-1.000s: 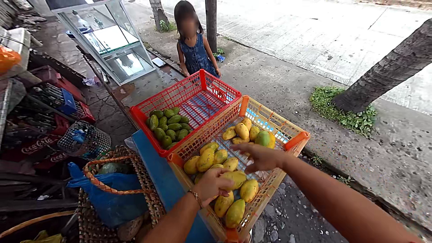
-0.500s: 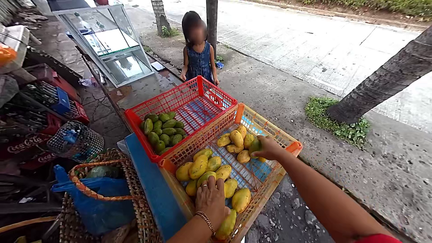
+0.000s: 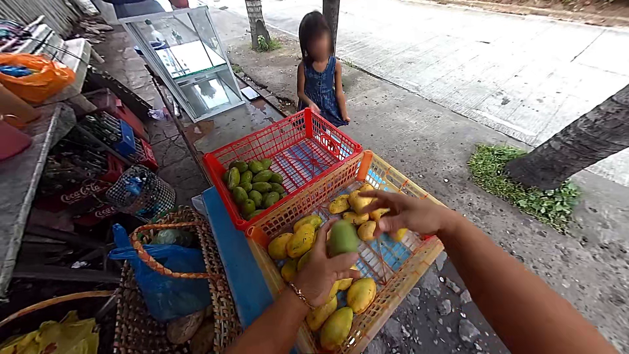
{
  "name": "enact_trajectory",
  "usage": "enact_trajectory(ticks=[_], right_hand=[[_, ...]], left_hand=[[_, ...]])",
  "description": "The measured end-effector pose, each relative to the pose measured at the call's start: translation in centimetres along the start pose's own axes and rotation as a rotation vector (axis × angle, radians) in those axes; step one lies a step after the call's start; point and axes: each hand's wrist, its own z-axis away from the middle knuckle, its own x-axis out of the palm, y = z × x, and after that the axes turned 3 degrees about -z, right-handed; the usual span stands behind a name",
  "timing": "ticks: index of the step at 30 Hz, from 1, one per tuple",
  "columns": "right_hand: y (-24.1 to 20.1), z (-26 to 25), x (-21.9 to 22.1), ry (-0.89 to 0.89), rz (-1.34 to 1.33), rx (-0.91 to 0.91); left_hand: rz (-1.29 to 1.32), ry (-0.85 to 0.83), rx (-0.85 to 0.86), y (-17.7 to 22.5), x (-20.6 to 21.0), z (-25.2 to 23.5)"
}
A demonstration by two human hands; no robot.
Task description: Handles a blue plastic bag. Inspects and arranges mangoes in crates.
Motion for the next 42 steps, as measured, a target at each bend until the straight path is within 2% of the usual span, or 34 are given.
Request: enact_trajectory(ticks=[2, 5, 6, 8, 9, 12, 17, 19, 21, 22, 25, 28, 31, 38, 40, 42], right_hand=[[1.8, -0.7, -2.3, 0.194, 0.023, -0.012], [8.5, -1.9, -5.0, 0.478, 0.385, 0.164], [10.0, -1.9, -5.1, 0.485, 0.506, 0.271], [10.0, -2.1, -4.0, 0.397, 0.654, 0.55], [10.2, -2.6, -3.2, 0.39, 0.678, 0.625], [12.5, -4.8, -1.6, 0.376, 0.654, 0.728], [14.8, -6.4, -1.7, 0.357, 0.609, 0.804], [13.3, -5.2, -1.8, 0.326, 0.608, 0.767], [12.1, -3.2, -1.0, 0.34, 0.604, 0.505], [10.4, -2.0, 0.0, 0.284, 0.607, 0.362], [6.5, -0.2, 4.3, -0.061, 0.57, -0.005], [5.4, -0.7, 9.2, -0.388, 0.55, -0.13], [5.9, -1.3, 11.7, -0.498, 0.558, -0.139], [5.7, -1.3, 9.7, -0.373, 0.436, -0.014], [5.6, -1.2, 7.3, -0.262, 0.425, 0.018], [5.6, -1.3, 4.2, -0.043, 0.467, 0.059]], left_hand=[[0.056, 0.048, 0.009, 0.6, -1.0, 0.4], [-0.016, 0.161, 0.073, 1.5, -4.1, 1.1], [-0.08, 0.232, 0.126, 1.7, -5.2, 1.1], [-0.276, 0.372, 0.254, 2.1, -7.2, 0.9], [-0.389, 0.422, 0.313, 2.1, -8.1, 0.7], [-0.715, 0.523, 0.458, 1.5, -9.9, -0.4], [-0.921, 0.569, 0.572, -0.9, -10.2, -1.1], [-0.946, 0.587, 0.637, -1.3, -10.3, -1.2], [-0.926, 0.608, 0.677, -1.4, -10.7, -1.2], [-0.916, 0.618, 0.694, -1.5, -10.8, -1.2], [-0.915, 0.626, 0.697, -1.5, -10.7, -1.3], [-0.926, 0.617, 0.69, -1.4, -10.7, -1.1], [-0.954, 0.593, 0.679, -1.3, -10.6, -1.1], [-0.922, 0.614, 0.704, -1.4, -10.8, -1.0], [-0.913, 0.627, 0.718, -1.6, -11.0, -1.1], [-0.897, 0.643, 0.745, -1.7, -11.1, -1.2]])
